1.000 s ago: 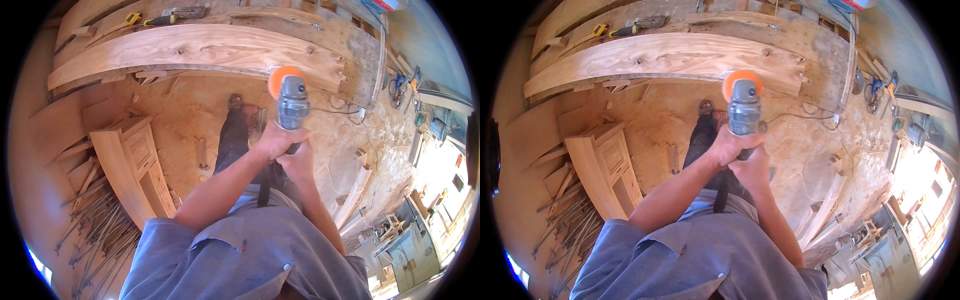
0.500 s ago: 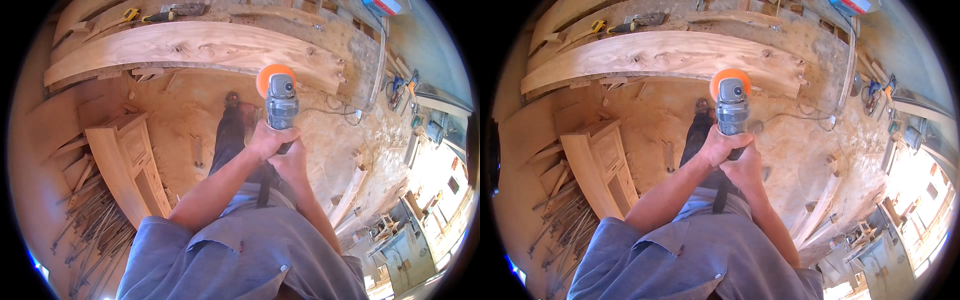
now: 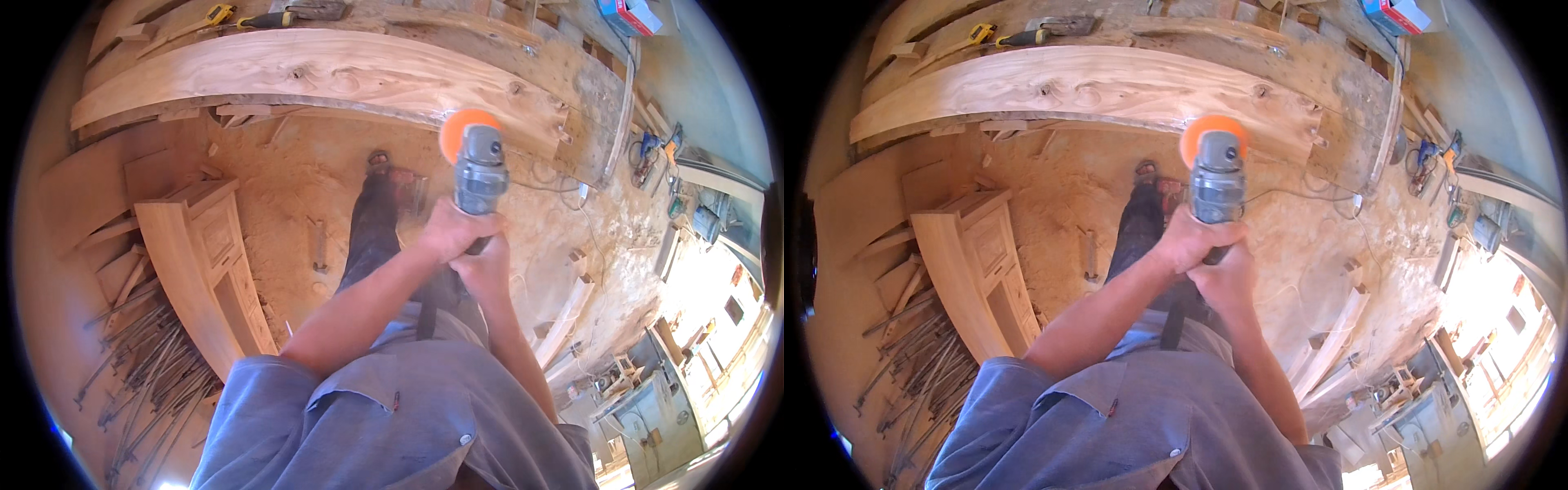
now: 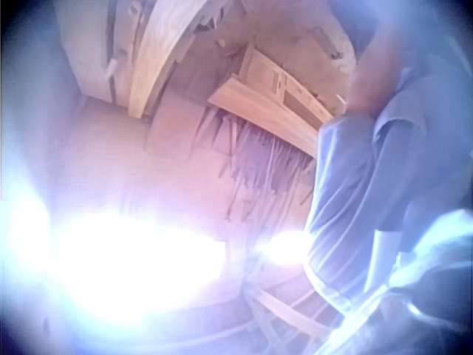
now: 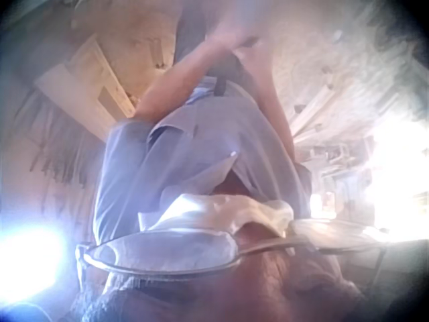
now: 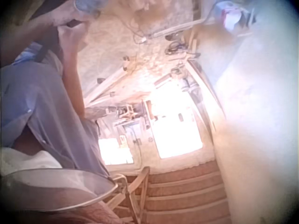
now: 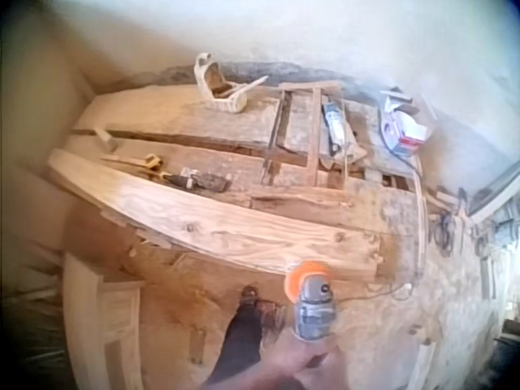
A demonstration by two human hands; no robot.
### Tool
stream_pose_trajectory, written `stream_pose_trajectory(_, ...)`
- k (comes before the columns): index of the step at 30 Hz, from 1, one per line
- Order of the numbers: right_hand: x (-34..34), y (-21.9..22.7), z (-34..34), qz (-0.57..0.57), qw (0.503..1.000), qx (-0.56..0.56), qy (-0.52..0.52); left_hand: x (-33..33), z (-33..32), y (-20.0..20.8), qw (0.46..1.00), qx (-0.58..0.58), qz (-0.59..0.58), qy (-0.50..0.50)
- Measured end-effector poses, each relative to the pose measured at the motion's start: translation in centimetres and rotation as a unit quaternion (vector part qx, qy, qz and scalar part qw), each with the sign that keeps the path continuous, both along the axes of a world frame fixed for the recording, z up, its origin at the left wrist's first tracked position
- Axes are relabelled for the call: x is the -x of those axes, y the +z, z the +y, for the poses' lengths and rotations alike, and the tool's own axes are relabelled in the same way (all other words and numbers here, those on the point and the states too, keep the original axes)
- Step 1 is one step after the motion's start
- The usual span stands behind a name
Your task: The person walks through a cluttered workshop and begins assembling a wooden structure. They use a nail gun to fasten a plank to a frame, then switch to a hammer to drive nails manually. The person also uses an angle grinder to smooth the wood surface and continues fastening components with the nail gun.
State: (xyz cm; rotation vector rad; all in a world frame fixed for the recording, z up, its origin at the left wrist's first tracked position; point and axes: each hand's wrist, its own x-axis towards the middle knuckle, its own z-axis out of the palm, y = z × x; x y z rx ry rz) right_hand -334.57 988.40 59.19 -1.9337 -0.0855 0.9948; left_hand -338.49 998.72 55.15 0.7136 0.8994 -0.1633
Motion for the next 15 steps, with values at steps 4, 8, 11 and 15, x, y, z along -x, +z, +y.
stream_pose_trajectory(4, -0.3, 0.1, 0.3, 0.002, 1.0, 0.014, 0.019, -0.1, 0.2, 0.1, 0.999, 0.031, -0.02, 0.031)
stream_pose_trajectory(8, -0.7, 0.9, 0.1, 0.026, 0.999, -0.028, -0.009, -1.2, -0.2, 2.0, 0.998, -0.056, 0.011, -0.014)
stream_pose_trajectory(11, 0.0, -0.5, 0.5, -0.042, 0.999, 0.011, 0.025, -0.4, 0.7, 0.7, 1.0, 0.006, 0.006, 0.016)
stream_pose_trajectory(15, -0.7, -0.2, -0.2, -0.017, 1.0, 0.01, 0.018, -1.4, 0.0, 1.2, 1.0, -0.006, 0.008, -0.021)
